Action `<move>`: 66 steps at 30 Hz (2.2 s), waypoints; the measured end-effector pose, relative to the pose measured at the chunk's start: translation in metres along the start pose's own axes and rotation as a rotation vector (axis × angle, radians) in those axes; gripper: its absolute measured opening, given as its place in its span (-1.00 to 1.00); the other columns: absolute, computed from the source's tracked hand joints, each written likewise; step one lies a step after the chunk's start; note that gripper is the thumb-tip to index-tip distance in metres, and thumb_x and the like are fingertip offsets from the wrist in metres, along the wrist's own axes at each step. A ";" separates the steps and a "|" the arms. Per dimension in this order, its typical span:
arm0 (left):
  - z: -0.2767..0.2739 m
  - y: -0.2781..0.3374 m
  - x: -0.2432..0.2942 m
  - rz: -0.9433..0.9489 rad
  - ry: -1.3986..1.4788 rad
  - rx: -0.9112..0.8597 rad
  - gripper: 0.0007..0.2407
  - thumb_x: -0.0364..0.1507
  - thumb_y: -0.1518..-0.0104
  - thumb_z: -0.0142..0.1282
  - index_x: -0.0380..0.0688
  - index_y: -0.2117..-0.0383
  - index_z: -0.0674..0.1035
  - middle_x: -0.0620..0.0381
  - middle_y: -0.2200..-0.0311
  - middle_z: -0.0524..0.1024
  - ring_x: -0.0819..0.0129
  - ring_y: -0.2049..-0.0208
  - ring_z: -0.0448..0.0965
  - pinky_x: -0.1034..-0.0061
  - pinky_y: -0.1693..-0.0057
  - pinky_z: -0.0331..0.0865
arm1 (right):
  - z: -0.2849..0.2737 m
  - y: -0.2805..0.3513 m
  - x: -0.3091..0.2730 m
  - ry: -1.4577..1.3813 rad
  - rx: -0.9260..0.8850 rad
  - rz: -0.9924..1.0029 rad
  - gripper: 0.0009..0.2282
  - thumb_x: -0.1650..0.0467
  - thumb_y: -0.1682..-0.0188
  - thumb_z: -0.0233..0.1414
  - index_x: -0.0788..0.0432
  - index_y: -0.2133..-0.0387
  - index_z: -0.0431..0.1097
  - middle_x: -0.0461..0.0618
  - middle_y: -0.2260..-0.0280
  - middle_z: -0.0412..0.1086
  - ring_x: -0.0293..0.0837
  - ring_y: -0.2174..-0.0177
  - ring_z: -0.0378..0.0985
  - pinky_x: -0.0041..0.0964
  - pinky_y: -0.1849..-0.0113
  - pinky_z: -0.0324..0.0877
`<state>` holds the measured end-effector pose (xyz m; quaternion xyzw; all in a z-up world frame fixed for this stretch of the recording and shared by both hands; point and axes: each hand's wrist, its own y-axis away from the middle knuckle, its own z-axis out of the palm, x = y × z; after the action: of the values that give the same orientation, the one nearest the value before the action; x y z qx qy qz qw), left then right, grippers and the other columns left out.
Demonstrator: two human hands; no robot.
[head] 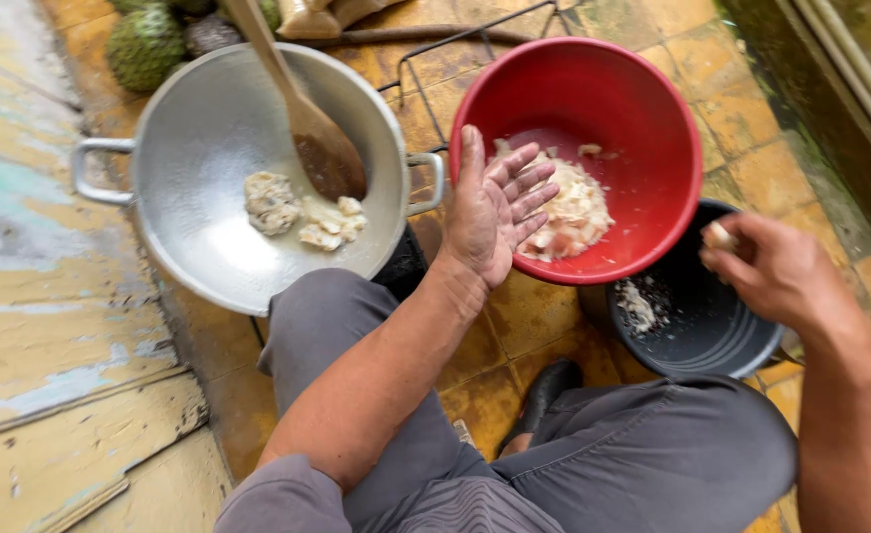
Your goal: Shredding fruit pulp into a red bowl using hands
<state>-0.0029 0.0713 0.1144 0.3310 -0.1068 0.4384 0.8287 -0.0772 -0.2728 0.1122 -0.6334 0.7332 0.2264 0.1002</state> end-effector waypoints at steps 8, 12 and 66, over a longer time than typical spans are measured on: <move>-0.055 0.032 0.085 0.377 -0.127 0.114 -0.37 0.09 -0.06 -0.20 -0.26 0.05 0.57 -0.18 0.00 0.54 -0.11 -0.14 0.46 -0.26 -0.36 -0.03 | 0.022 -0.001 0.048 0.743 0.053 -0.051 -0.71 0.22 -0.02 0.17 0.00 0.02 0.60 -0.09 0.12 0.60 -0.08 0.31 0.69 -0.25 0.29 0.58; -0.080 0.065 0.133 0.593 -0.207 0.202 -0.30 0.10 0.04 -0.11 -0.26 -0.07 0.52 -0.34 -0.17 0.45 -0.30 -0.29 0.34 -0.29 -0.36 -0.09 | 0.008 -0.004 -0.060 0.405 0.221 -0.334 -0.78 0.48 -0.07 0.27 0.27 0.02 0.62 0.11 0.25 0.52 -0.05 0.47 0.52 -0.22 0.44 0.41; -0.192 0.075 0.184 0.677 0.121 0.514 -0.38 -0.03 0.04 0.02 -0.35 0.00 0.52 -0.42 -0.12 0.46 -0.29 -0.26 0.40 -0.07 -0.34 0.13 | 0.295 -0.130 -0.383 0.197 -0.949 -0.462 -0.67 0.48 0.26 0.23 0.07 0.18 0.47 -0.10 0.17 0.50 -0.13 0.31 0.53 -0.26 0.33 0.43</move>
<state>0.0251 0.3448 0.0893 0.4465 -0.0478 0.7169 0.5334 0.0761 0.1883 -0.0071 -0.7722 0.3977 0.4443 -0.2192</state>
